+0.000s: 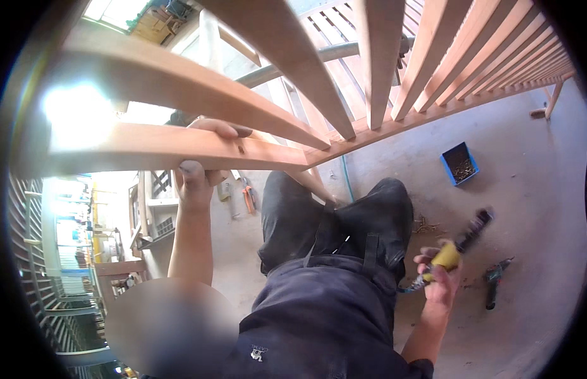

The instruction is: The person assembles a wooden chair by inserting screws into pre-drilled holes and tightening them with a power drill. They use a clamp to hold the chair frame steady during the process.

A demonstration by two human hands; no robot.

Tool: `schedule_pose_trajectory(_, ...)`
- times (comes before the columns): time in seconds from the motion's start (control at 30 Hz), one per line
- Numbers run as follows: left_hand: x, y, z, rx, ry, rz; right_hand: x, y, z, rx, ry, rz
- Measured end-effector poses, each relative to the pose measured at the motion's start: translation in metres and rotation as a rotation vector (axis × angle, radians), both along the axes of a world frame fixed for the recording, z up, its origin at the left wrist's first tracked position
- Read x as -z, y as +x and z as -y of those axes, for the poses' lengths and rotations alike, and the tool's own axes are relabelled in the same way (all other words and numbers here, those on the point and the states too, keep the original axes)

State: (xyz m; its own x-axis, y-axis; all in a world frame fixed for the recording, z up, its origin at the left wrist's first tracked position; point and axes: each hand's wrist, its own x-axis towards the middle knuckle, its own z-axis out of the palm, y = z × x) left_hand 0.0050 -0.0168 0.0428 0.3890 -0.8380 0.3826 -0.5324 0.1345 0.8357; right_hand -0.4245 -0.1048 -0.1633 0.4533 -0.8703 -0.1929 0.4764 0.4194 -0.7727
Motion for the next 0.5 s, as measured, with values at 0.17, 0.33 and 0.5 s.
schedule_pose_trajectory(0.17,0.006,0.000,0.007,0.126,-0.189,-0.006,-0.035,0.070,0.014,-0.467,-0.079,0.033)
schedule_pose_trajectory(0.33,0.000,0.006,0.015,0.286,-0.200,-0.118,-0.062,0.147,-0.015,-0.524,-0.095,0.147)
schedule_pose_trajectory(0.5,0.010,0.018,0.010,0.255,-0.197,-0.099,-0.088,0.181,-0.027,-0.524,-0.073,0.118)
